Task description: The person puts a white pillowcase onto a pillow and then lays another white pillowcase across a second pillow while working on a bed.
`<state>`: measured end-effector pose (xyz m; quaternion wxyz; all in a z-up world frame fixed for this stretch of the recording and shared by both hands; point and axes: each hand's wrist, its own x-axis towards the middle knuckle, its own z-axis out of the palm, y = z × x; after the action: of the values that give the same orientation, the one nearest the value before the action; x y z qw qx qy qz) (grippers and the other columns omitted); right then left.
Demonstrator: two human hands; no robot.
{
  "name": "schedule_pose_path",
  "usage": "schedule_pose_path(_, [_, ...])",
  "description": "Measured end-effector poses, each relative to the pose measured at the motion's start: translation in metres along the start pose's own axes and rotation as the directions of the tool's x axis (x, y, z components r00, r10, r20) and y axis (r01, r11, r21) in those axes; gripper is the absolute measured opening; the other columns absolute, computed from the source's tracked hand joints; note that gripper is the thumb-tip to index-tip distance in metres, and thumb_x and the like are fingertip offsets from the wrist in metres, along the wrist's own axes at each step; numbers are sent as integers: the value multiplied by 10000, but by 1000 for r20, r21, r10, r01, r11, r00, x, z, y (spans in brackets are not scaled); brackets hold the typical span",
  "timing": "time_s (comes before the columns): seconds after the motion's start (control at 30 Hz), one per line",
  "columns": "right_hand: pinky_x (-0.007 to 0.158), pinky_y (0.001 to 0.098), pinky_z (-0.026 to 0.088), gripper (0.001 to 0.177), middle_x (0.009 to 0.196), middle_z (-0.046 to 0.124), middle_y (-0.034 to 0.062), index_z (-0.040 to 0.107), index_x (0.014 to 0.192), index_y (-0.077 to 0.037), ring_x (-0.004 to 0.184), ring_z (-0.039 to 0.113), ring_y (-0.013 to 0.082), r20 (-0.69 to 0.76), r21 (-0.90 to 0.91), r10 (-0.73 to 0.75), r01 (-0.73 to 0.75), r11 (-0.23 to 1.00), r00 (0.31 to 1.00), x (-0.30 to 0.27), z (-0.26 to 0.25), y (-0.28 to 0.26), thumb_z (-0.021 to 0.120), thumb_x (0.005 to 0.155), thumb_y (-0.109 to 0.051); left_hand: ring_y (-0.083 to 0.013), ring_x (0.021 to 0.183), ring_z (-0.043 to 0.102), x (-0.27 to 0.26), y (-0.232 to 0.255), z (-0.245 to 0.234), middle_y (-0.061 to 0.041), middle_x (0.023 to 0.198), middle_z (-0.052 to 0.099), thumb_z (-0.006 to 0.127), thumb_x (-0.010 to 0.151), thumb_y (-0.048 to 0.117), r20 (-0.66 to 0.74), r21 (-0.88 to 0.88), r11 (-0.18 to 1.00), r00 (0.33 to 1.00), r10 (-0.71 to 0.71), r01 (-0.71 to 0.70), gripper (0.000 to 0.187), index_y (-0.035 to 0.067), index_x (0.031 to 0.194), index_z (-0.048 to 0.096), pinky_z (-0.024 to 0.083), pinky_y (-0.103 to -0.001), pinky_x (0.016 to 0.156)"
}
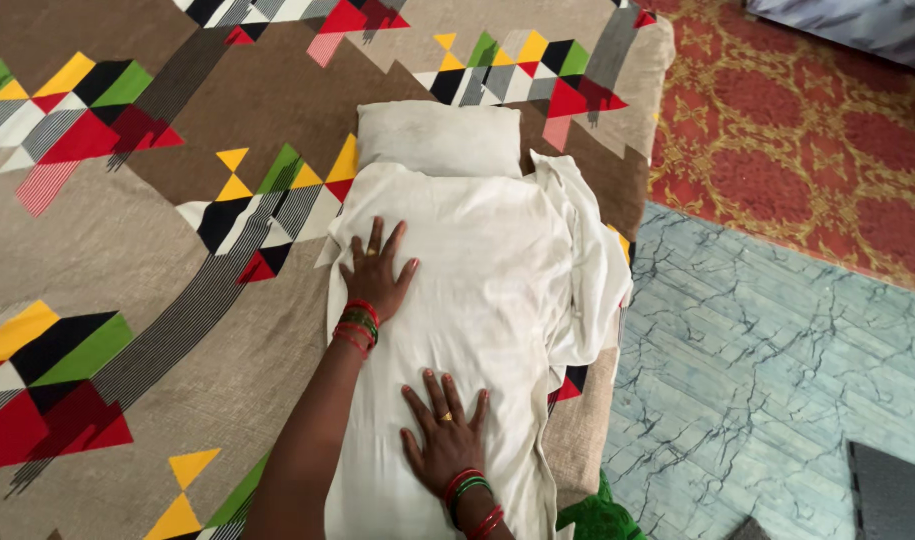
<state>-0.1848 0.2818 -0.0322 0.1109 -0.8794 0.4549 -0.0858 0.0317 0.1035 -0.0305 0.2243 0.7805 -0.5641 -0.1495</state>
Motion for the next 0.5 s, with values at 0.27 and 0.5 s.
schedule_pose_path(0.27, [1144,744,-19,626,1681,195,8,407,1537,-325,1547,121,261,133,39,80,-86,996,988,12,-12,-6,554,938,-435,-492,1474,302,44,-28,11,-180,1727,118,459,950,617,-30,-186,981,998,-61,55,740,452,1607,163,411,-683,1081])
schedule_pose_path(0.5, [1149,744,-5,653,1702,178,39,390,1567,-311,1564,109,288,-19,-52,-13,12,999,1000,-3,-2,3,556,959,-481,-572,1499,180,-9,-3,25,-252,1686,121,465,1022,664,-147,278,960,986,76,-32,781,326,1658,161,194,-763,1139])
